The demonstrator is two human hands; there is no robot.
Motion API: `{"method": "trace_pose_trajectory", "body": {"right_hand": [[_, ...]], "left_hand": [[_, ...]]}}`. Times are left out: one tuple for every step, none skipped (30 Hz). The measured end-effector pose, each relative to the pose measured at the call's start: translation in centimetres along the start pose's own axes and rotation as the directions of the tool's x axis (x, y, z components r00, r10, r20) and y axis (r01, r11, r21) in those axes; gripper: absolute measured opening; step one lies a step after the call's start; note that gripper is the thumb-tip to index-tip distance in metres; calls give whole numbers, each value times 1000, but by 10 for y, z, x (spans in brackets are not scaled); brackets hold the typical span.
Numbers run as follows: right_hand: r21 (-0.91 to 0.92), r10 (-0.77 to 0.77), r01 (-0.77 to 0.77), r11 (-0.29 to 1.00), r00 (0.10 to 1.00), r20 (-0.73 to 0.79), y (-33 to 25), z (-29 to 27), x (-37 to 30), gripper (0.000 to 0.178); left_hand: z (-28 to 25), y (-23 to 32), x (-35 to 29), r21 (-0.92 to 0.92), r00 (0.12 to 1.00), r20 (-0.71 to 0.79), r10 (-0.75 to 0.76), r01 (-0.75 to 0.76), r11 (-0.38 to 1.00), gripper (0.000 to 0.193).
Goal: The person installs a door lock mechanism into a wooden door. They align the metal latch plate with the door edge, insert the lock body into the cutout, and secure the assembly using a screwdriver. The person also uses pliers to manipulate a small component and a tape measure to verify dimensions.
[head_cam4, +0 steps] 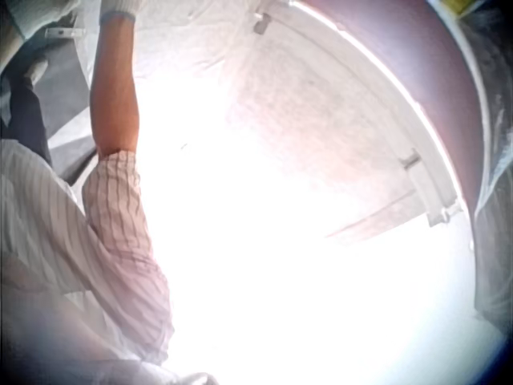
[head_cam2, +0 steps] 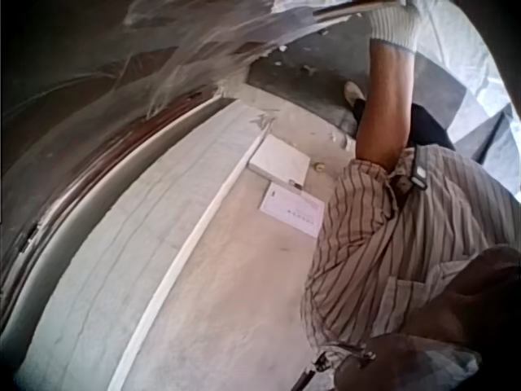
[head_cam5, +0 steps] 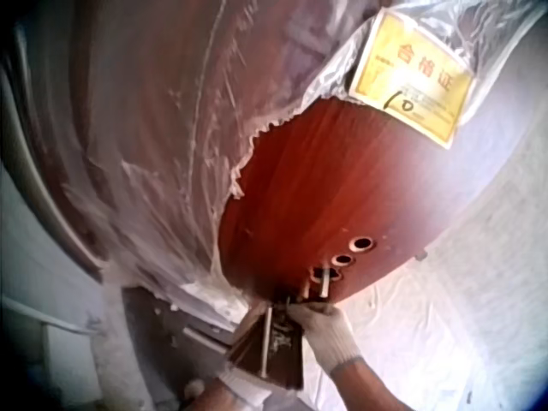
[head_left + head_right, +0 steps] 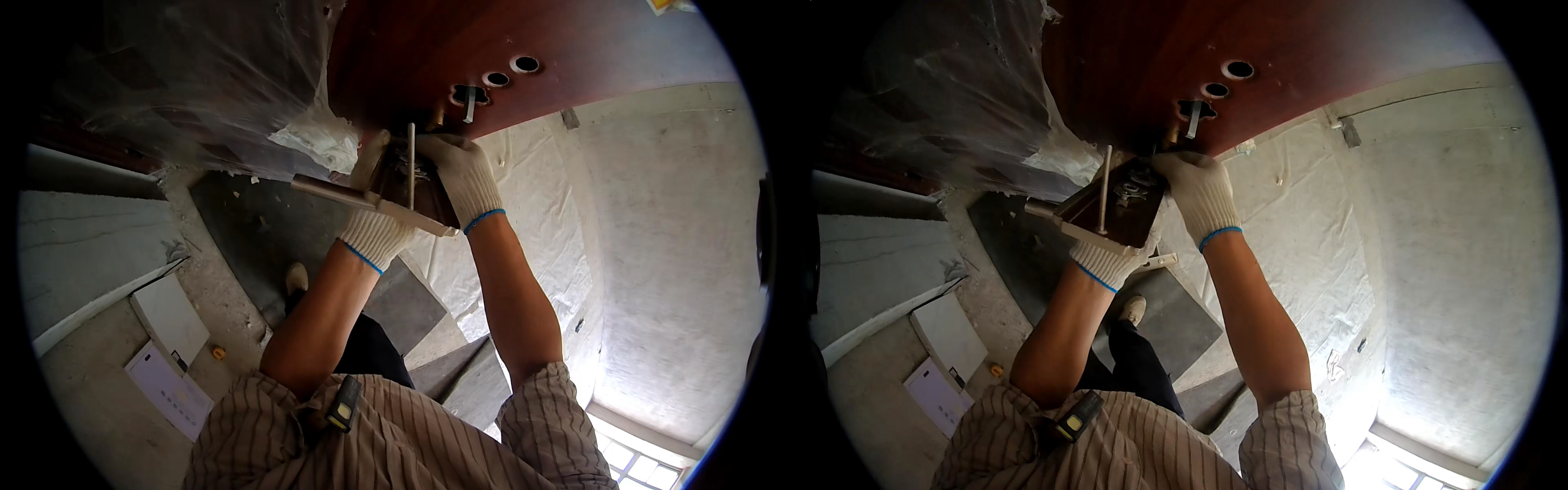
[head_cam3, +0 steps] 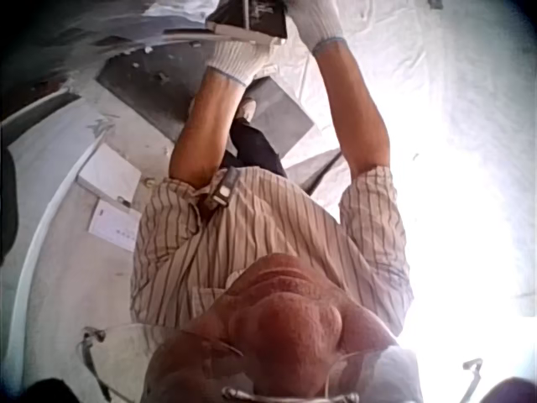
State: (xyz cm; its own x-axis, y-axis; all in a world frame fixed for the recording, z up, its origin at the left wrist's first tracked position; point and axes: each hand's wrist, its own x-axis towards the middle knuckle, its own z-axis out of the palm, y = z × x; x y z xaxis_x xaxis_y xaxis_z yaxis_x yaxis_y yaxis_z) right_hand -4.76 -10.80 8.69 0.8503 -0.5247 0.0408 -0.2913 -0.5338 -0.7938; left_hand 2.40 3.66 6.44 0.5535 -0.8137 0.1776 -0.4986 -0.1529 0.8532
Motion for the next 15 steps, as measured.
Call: {"method": "trace_pose_trajectory", "body": {"right_hand": [[72,85,-84,994,996,-10,1,0,-2,33],[148,166,-161,976,986,-22,0,-2,-3,34],[202,270,-259,944,962,-26,-9,-1,-3,34],[259,371,-352,900,928,-28,-19,-1,-1,34],[352,412,-381,855,911,-14,-27,0,0,34],[442,457,-409,799,889,-3,-32,-1,-1,34],[527,499,-430,733,866,12,-37,-2,-2,34],[494,520,-444,747,854,-18,-41,-2,-3,34],[465,539,-458,757,841,-49,-45,0,-4,34],[436,557,-473,765,827,-80,-46,0,-5,35],[455,559,-467,758,825,-84,-42,0,-6,36],[476,561,-461,749,823,-85,-35,1,-9,37],[497,563,-455,739,822,-85,-30,1,-11,38],[578,563,-408,706,819,-109,-27,0,-14,38],[653,566,-358,668,814,-133,-26,-2,-19,38]], "left_hand": [[1,-6,-2,106,997,-32,65,-61,993,49],[4,-9,-2,81,995,-48,90,-86,993,48],[11,-16,-1,-65,997,-58,46,-49,997,45],[17,-22,0,-216,998,-68,3,-18,976,42],[24,-28,1,-361,996,-78,-42,11,932,41],[26,-27,2,-429,995,-93,-44,-1,903,40],[28,-25,2,-494,993,-108,-48,-12,870,39],[29,-26,3,-648,994,-85,-73,1,761,39],[27,-23,3,-777,993,-62,-99,14,629,39],[24,-21,3,-927,992,11,-128,58,369,39],[21,-20,3,-992,986,91,-137,102,77,39],[17,-19,3,-965,977,171,-129,140,-221,40],[13,-18,4,-851,964,245,-101,164,-498,40],[11,-18,4,-777,954,288,-84,182,-602,40],[8,-17,4,-690,941,331,-64,195,-697,41]]}}
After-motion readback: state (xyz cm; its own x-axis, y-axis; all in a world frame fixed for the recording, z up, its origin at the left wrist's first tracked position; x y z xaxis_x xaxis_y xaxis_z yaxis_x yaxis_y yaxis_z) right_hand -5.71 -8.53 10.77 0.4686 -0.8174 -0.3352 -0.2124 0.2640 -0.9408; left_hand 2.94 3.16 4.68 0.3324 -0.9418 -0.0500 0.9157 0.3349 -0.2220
